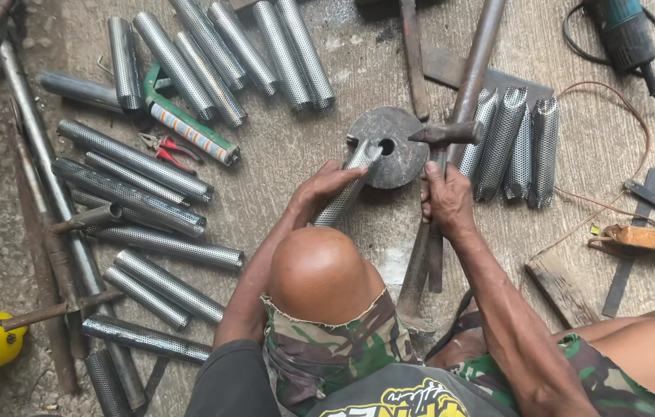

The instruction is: The person sits on the ground and uses a hammer to repeatedly strike a perforated metal tube placed on a metal anvil. They adjust the tube's position and continue hammering to shape it.

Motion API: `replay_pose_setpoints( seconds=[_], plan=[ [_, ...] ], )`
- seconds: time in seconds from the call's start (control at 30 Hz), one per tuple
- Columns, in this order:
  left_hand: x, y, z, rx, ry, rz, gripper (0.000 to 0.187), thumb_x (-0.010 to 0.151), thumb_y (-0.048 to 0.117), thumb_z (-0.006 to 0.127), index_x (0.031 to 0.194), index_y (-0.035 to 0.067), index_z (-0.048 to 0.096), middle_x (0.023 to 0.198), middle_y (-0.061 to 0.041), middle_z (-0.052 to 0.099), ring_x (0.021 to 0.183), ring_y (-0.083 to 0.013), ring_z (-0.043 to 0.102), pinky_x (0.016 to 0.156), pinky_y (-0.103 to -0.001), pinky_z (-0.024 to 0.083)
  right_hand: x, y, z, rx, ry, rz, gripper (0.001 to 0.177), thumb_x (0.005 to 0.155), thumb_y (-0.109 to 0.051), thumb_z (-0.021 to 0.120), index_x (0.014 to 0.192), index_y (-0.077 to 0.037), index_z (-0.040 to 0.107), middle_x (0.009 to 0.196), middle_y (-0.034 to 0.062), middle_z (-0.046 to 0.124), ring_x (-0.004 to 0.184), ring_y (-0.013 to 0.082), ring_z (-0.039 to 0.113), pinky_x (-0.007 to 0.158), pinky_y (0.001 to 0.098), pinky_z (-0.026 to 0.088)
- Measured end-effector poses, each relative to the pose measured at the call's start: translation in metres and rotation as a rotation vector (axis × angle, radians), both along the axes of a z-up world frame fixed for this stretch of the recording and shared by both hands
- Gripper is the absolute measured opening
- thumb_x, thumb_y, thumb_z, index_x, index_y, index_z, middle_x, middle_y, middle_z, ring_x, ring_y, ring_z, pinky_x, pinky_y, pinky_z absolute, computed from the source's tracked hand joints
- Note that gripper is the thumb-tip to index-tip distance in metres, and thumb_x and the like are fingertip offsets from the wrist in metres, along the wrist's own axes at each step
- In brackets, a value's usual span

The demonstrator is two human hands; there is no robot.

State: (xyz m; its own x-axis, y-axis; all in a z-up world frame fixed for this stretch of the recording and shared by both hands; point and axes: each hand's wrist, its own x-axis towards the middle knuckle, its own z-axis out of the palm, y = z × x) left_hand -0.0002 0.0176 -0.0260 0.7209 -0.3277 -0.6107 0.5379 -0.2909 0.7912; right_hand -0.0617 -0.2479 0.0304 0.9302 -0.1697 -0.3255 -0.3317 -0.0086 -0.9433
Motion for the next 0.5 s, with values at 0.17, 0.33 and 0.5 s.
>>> replay_pose_setpoints(
  seconds=[0.17,0.33,0.5],
  plan=[
    [-0.002,-0.015,0.012,0.137,0.043,-0.054,0.07,0.058,0.035,0.104,0.106,-0.004,0.071,0.09,-0.017,0.07,0.083,-0.0333,0.071,0.082,-0.039,0.059,0.005,0.009,0.026,-0.022,-0.104,0.066,0.033,0.113,-0.026,0.054,0.094,0.0,0.057,0.054,0.0123,0.051,0.032,0.0171,0.05,0.026,0.0326,0.046],
    [0.01,-0.02,-0.033,0.268,0.038,-0.155,0.042,0.053,0.022,0.1,0.083,0.004,0.076,0.075,-0.012,0.072,0.074,-0.0291,0.075,0.069,-0.04,0.059,0.022,0.012,0.059,0.013,-0.328,0.016,0.032,0.114,-0.022,0.054,0.098,0.006,0.058,0.055,0.0161,0.053,0.033,0.0203,0.052,0.03,0.034,0.048],
    [0.014,-0.016,-0.034,0.3,0.022,-0.204,0.038,0.051,0.025,0.096,0.079,0.008,0.077,0.073,-0.012,0.071,0.073,-0.0288,0.075,0.066,-0.039,0.059,0.016,0.041,0.031,0.114,-0.262,-0.1,0.031,0.116,-0.016,0.044,0.092,0.0,0.054,0.058,0.0096,0.049,0.038,0.0157,0.043,0.039,0.0309,0.051]
  ],
)
